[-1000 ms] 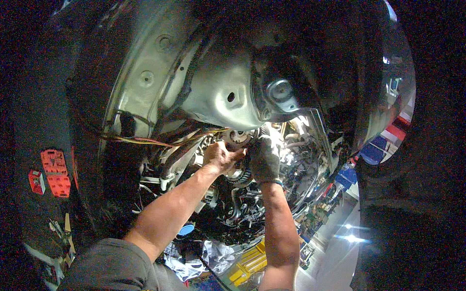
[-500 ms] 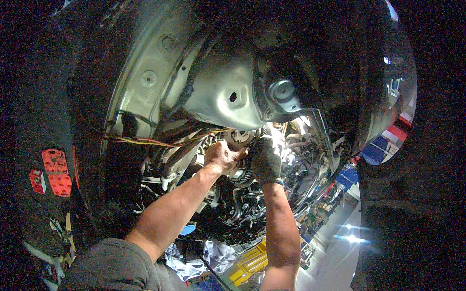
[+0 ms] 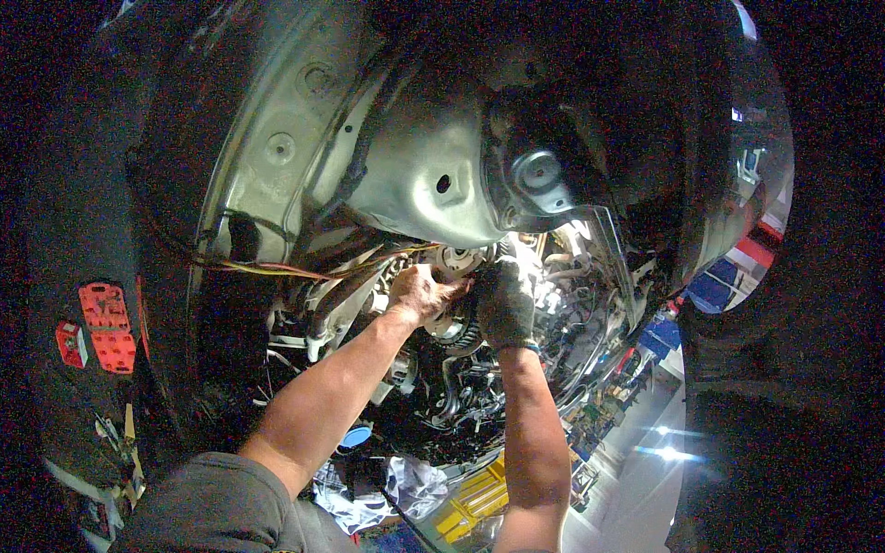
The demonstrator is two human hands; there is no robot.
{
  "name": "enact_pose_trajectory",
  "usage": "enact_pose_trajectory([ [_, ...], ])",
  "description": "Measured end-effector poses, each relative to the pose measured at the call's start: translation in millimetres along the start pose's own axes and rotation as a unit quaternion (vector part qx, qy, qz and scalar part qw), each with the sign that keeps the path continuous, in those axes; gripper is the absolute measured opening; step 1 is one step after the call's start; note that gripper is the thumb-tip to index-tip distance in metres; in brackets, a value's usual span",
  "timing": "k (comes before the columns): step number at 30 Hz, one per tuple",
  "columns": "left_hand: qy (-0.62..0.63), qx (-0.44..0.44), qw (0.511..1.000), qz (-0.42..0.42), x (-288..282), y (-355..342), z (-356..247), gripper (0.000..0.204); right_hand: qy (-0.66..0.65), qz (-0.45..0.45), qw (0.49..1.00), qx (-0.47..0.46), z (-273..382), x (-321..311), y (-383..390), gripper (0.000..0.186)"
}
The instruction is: The person uses a power tool to tighten bolts on a car engine component under the hood. They then wipe the front bumper with a cloth and briefly inspect the engine bay.
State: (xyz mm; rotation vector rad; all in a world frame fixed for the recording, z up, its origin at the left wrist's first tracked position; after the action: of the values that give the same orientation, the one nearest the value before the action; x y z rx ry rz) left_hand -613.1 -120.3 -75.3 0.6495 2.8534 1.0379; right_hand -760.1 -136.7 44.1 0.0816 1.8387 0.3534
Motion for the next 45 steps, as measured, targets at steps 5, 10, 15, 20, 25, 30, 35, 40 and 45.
enact_pose_trajectory([
  [5,-0.021,-0.004,0.999,0.028,2,-7,4,0.085,-0.072,0.015,0.997,0.031,-1,0,0,0.027],
  [10,-0.007,-0.005,0.999,0.048,1,-9,5,0.088,-0.086,-0.004,0.996,0.03,6,-9,-1,0.025],
  [15,-0.018,0.0,0.999,0.047,2,-11,7,0.091,-0.091,0.007,0.994,0.056,8,-10,0,0.028],
  [20,-0.005,-0.004,0.999,0.048,2,-11,8,0.091,-0.085,0.006,0.995,0.057,8,-9,1,0.029],
  [25,0.013,0.002,0.998,0.062,5,-13,10,0.085,-0.084,0.003,0.995,0.059,10,-11,0,0.028],
  [30,0.011,-0.005,0.998,0.055,11,-16,15,0.084,-0.084,0.004,0.994,0.065,12,-12,-2,0.028],
  [35,-0.006,0.01,0.999,0.036,6,-12,13,0.086,-0.115,-0.002,0.99,0.086,15,-15,-1,0.029],
  [40,0.001,0.018,1.0,-0.021,3,1,0,0.081,-0.159,0.061,0.975,0.144,18,-15,-1,0.028],
  [45,0.108,0.043,0.992,-0.056,1,10,0,0.069,-0.149,0.03,0.98,0.128,17,-12,0,0.028],
])
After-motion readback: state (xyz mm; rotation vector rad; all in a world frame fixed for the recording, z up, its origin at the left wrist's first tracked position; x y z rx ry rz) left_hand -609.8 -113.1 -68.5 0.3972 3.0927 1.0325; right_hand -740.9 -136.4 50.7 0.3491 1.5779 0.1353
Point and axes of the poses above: each hand's wrist, its own y-axis away from the middle knuckle, its own x-axis out of the palm, z = x × y, the point moved 1 cm from there along -y, towards the middle knuckle, and after that the axes turned 6 degrees about x, right-handed, at the moved point
